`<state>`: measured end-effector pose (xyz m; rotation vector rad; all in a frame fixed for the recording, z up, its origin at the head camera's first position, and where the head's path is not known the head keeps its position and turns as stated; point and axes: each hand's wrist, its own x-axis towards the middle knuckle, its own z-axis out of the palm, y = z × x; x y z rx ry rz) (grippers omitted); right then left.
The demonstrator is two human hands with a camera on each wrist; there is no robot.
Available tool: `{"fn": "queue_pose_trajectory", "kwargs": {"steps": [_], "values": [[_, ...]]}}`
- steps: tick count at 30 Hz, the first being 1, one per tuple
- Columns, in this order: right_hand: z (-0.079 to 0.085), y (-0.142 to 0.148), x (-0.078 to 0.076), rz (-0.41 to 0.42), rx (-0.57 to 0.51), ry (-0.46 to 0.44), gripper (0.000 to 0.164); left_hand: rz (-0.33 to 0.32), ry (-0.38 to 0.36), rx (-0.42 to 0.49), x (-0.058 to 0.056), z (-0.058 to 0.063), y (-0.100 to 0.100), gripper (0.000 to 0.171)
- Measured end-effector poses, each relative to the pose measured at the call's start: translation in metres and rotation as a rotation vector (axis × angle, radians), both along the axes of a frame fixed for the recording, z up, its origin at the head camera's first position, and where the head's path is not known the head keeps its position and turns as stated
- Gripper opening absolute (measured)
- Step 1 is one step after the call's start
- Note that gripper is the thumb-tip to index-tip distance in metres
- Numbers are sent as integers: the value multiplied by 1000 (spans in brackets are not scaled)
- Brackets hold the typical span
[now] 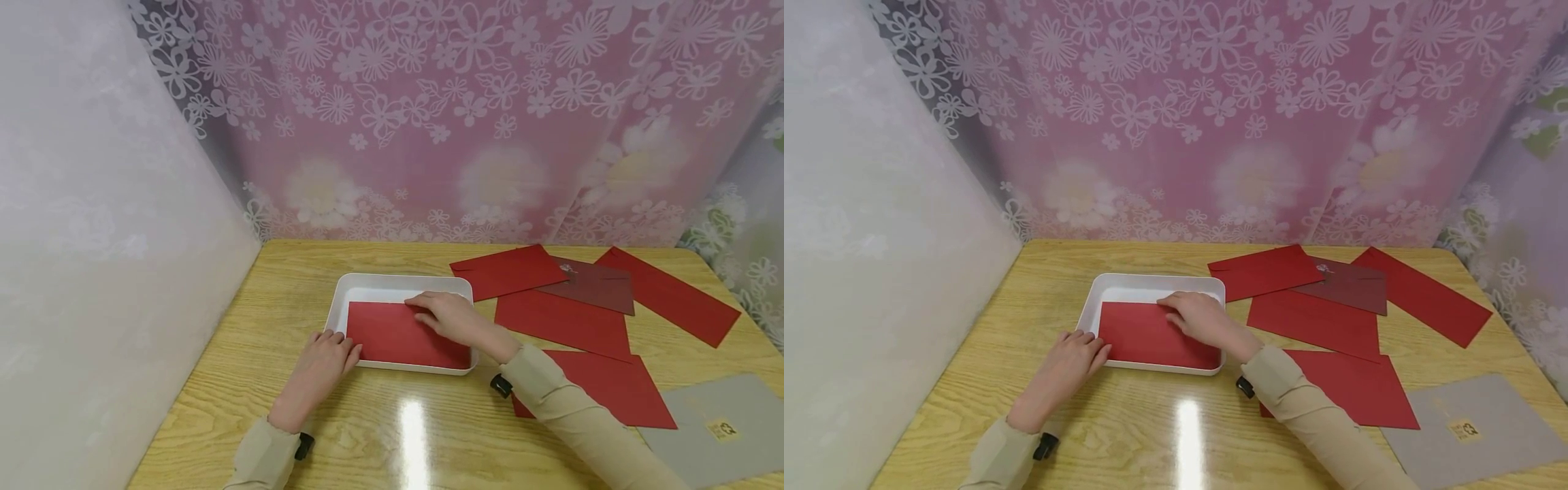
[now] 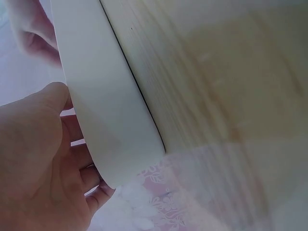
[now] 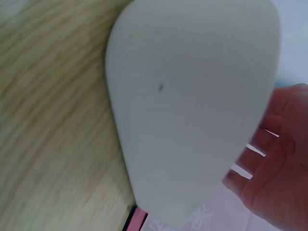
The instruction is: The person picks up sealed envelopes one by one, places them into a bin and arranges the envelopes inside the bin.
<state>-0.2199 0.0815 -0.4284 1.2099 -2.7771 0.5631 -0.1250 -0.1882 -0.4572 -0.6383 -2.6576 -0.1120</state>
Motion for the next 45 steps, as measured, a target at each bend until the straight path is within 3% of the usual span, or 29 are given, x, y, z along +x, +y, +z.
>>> {"fn": "queue_pose_trajectory", "kwargs": {"steps": [7,18,29,41,45], "values": [[6,17,-2,-13,-115,-3,23,-24,29,-3,0,1,0,38],[15,65,-18,-190,-201,54,23,-23,19,-15,1,1,-1,39],[1,125,-40,-357,-6,-35,34,-19,8,-30,2,3,0,39],[-17,159,-37,-334,179,-190,55,-10,17,-11,2,2,0,39],[-20,164,-35,-326,229,-204,60,-13,17,-13,1,1,0,39]]}}
